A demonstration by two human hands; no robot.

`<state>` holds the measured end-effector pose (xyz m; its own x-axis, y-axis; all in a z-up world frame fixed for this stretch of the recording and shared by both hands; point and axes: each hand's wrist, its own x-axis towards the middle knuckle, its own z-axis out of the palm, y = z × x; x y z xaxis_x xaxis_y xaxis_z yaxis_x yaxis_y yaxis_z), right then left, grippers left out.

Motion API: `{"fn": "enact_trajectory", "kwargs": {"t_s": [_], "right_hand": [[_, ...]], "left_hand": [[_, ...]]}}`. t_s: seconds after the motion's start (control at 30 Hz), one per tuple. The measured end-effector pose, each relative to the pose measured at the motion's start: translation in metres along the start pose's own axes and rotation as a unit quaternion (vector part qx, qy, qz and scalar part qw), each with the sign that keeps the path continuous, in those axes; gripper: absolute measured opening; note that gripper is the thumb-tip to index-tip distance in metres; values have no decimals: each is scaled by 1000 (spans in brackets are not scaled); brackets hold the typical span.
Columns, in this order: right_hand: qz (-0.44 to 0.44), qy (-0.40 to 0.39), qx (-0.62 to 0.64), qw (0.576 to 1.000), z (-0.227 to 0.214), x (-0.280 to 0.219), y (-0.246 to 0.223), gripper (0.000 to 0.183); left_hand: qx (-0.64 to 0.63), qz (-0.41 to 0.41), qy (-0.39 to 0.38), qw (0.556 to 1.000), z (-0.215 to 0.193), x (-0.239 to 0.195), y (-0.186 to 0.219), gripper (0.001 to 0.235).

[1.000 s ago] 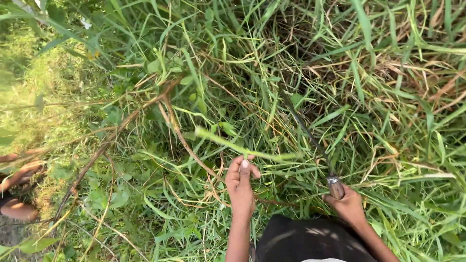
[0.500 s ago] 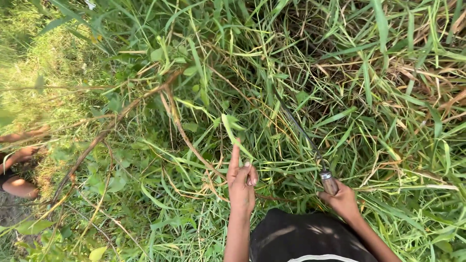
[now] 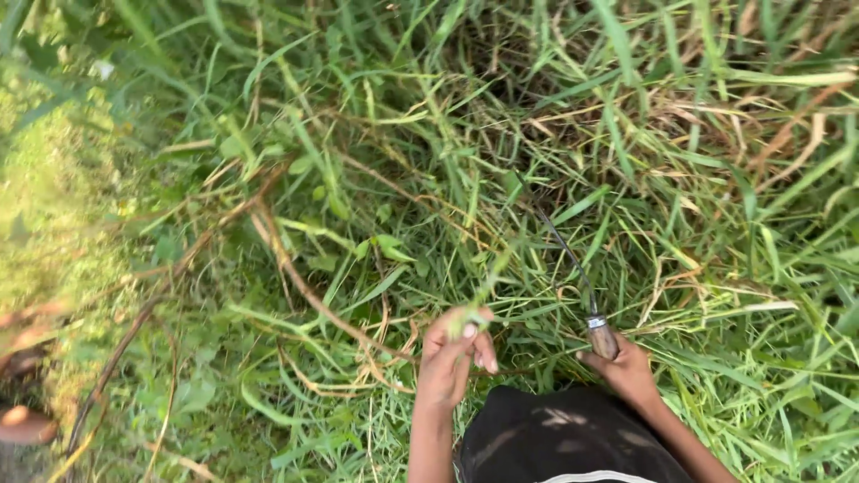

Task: Using a sickle to cut and prepare long vines or plant stalks in an outdoor field.

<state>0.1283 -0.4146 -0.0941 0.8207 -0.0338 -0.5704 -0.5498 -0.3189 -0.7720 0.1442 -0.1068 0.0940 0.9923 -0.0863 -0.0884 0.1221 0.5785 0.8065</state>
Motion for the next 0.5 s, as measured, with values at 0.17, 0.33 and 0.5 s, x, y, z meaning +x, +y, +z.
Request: {"fn": "enact_trajectory", "kwargs": {"t_s": [0.17, 0.33, 0.5], "right_hand": [[33, 11, 56, 998, -5, -2, -1, 39], [19, 26, 83, 996, -15, -3, -3, 32], [31, 34, 85, 995, -18, 3, 4, 31]], "left_hand": [[52, -48, -60, 996, 20, 9, -11, 32], [45, -73, -31, 996, 43, 17, -26, 39], [44, -87, -29, 995, 53, 24, -36, 48]]}}
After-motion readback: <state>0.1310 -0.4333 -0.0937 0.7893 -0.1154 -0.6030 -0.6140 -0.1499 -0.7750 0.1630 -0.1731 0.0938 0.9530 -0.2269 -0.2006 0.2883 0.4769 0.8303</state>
